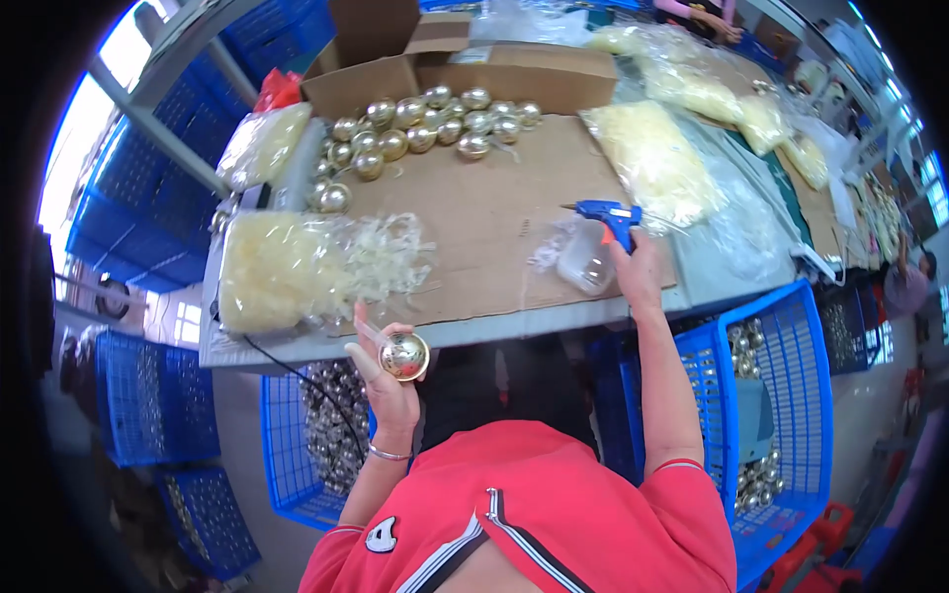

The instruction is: Gluing decorative lace to Christmas baubles using a hot glue gun.

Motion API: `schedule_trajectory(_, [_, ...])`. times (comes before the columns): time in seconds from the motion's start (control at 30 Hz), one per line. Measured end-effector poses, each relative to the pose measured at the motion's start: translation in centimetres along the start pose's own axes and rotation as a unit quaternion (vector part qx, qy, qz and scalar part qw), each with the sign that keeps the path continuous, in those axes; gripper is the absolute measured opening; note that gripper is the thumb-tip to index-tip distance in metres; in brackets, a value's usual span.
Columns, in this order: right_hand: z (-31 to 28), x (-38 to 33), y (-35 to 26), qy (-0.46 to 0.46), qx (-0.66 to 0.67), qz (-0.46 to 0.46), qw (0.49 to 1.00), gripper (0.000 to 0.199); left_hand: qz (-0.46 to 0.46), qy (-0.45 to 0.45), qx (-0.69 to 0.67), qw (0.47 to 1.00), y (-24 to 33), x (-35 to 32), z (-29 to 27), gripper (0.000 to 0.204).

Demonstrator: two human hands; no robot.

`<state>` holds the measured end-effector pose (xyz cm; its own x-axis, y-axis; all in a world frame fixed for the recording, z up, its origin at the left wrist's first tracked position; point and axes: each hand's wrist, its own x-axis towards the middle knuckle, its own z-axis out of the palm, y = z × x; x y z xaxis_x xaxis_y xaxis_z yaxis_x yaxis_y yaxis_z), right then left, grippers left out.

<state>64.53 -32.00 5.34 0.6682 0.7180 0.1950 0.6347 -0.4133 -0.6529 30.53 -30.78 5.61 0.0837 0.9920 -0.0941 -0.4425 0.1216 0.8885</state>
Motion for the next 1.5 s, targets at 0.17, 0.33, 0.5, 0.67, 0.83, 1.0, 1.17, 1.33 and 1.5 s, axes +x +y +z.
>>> schedule_trajectory(0.17, [2.5,-0.2,-1.6,0.153,-0.079,-0.167,0.971,0.017,-0.007,0.054,0.004,0.999,-1.7,0.6,-3.0,0.07])
schedule_trajectory(0.33, [10.6,-3.0,-8.1,-0.078,0.117,-0.275,0.951,0.01,-0.044,0.042,0.0,0.998,-1.8,0.8,-3.6,0.071])
schedule_trajectory(0.5, [18.3,-3.2,-13.4,-0.141,0.136,-0.211,0.958,0.012,-0.034,0.036,0.0,0.999,-1.8,1.3,-2.4,0.071])
schedule_trajectory(0.67, [20.8,-1.9,-12.6,-0.079,0.027,-0.268,0.96,0.013,-0.009,0.049,-0.005,0.999,-2.0,1.4,-2.3,0.071])
schedule_trajectory(0.83, [15.3,-0.1,-12.4,-0.215,0.264,-0.127,0.932,0.006,-0.019,0.026,-0.006,0.999,-1.5,1.5,-2.1,0.071])
schedule_trajectory(1.0, [7.8,-0.9,-13.6,-0.285,0.314,-0.122,0.898,0.004,-0.022,-0.01,-0.008,1.0,-0.9,2.7,-1.7,0.073])
schedule_trajectory(1.17, [1.5,-2.8,-14.2,-0.567,0.352,-0.103,0.738,0.006,-0.019,-0.051,0.02,0.998,-1.2,4.3,-1.0,0.079])
schedule_trajectory(1.33, [3.2,-6.0,-14.3,-0.608,0.319,-0.052,0.725,0.009,-0.02,-0.141,0.032,0.989,-2.3,3.6,0.2,0.09])
schedule_trajectory(1.5, [3.9,-6.5,-13.1,-0.562,0.347,0.004,0.751,0.011,-0.015,-0.18,0.003,0.984,-3.4,2.9,0.5,0.08])
